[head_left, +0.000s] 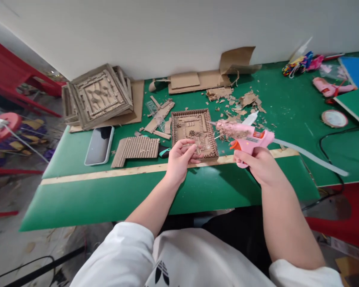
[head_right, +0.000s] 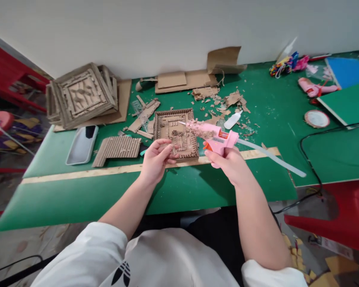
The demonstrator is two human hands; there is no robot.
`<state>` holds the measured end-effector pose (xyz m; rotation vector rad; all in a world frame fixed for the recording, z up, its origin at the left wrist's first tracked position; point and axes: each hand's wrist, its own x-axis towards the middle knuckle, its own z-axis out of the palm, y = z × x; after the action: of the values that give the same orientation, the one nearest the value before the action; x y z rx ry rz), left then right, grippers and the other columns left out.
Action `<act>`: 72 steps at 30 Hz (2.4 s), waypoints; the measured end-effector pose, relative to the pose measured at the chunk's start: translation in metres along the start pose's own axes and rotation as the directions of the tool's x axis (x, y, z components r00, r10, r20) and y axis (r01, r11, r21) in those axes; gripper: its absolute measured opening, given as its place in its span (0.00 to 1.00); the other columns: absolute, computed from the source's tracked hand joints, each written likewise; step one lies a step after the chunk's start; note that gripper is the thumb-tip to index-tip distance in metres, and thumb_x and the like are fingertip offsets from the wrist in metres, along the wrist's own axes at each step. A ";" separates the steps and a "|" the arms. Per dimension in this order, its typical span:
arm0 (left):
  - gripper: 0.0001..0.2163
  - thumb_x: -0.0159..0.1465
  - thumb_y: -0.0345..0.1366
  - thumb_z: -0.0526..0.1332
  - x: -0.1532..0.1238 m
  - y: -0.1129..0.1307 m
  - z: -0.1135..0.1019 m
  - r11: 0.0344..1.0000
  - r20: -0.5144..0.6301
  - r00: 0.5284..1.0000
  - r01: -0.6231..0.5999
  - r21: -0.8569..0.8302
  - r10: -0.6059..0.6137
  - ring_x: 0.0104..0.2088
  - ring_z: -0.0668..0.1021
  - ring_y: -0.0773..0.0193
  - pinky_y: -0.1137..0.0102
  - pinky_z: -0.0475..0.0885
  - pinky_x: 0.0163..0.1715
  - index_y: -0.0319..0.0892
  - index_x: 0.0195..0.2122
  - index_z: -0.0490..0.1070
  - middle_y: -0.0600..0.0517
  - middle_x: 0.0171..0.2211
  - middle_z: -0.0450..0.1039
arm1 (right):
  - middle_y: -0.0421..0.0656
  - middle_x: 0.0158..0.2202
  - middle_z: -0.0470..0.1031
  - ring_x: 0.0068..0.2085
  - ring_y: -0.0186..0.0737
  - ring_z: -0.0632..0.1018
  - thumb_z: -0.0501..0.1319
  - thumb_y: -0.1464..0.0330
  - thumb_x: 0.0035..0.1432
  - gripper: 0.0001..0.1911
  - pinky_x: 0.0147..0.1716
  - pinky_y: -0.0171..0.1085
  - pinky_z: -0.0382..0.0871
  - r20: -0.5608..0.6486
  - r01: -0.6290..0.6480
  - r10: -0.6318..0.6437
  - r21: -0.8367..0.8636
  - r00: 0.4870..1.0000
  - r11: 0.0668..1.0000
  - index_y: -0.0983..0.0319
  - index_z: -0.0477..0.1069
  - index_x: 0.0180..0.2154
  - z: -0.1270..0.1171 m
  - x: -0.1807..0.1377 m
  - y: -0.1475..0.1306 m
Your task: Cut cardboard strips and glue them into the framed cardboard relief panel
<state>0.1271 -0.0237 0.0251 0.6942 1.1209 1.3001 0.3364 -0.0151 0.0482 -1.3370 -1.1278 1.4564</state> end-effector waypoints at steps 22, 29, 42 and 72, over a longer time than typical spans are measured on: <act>0.15 0.52 0.32 0.69 -0.004 0.007 -0.010 0.968 -0.009 0.991 0.130 -0.214 -0.135 0.32 0.82 0.63 0.73 0.78 0.31 0.39 0.41 0.73 0.50 0.32 0.80 | 0.41 0.35 0.75 0.29 0.26 0.72 0.65 0.61 0.43 0.15 0.24 0.23 0.67 0.034 -0.068 0.083 -0.310 0.996 0.948 0.63 0.73 0.34 0.022 -0.023 -0.019; 0.13 0.54 0.27 0.66 -0.003 0.005 -0.010 0.942 0.033 0.985 0.171 -0.289 -0.169 0.35 0.82 0.63 0.76 0.77 0.32 0.39 0.41 0.74 0.52 0.29 0.80 | 0.42 0.37 0.77 0.37 0.35 0.79 0.65 0.60 0.44 0.18 0.39 0.31 0.75 -0.049 -0.134 0.124 -0.394 0.991 0.910 0.62 0.73 0.38 0.023 -0.024 -0.015; 0.10 0.52 0.32 0.68 -0.006 0.009 -0.009 0.965 0.003 0.991 0.129 -0.228 -0.132 0.35 0.82 0.63 0.75 0.77 0.33 0.39 0.36 0.77 0.51 0.30 0.79 | 0.45 0.43 0.76 0.44 0.45 0.79 0.65 0.55 0.44 0.23 0.48 0.44 0.75 -0.048 -0.114 0.106 -0.601 0.993 0.791 0.62 0.74 0.40 0.008 -0.021 -0.002; 0.12 0.47 0.40 0.72 -0.002 0.007 -0.016 0.983 0.063 0.988 0.147 -0.112 -0.141 0.27 0.77 0.70 0.78 0.73 0.25 0.40 0.30 0.80 0.51 0.27 0.78 | 0.44 0.38 0.77 0.40 0.42 0.79 0.66 0.52 0.43 0.25 0.42 0.38 0.76 -0.082 -0.088 0.048 -0.598 0.995 0.797 0.61 0.74 0.39 0.012 -0.036 -0.008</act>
<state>0.1103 -0.0274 0.0266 0.5492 1.0233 1.2058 0.3273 -0.0491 0.0646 -1.8576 -1.5970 1.1230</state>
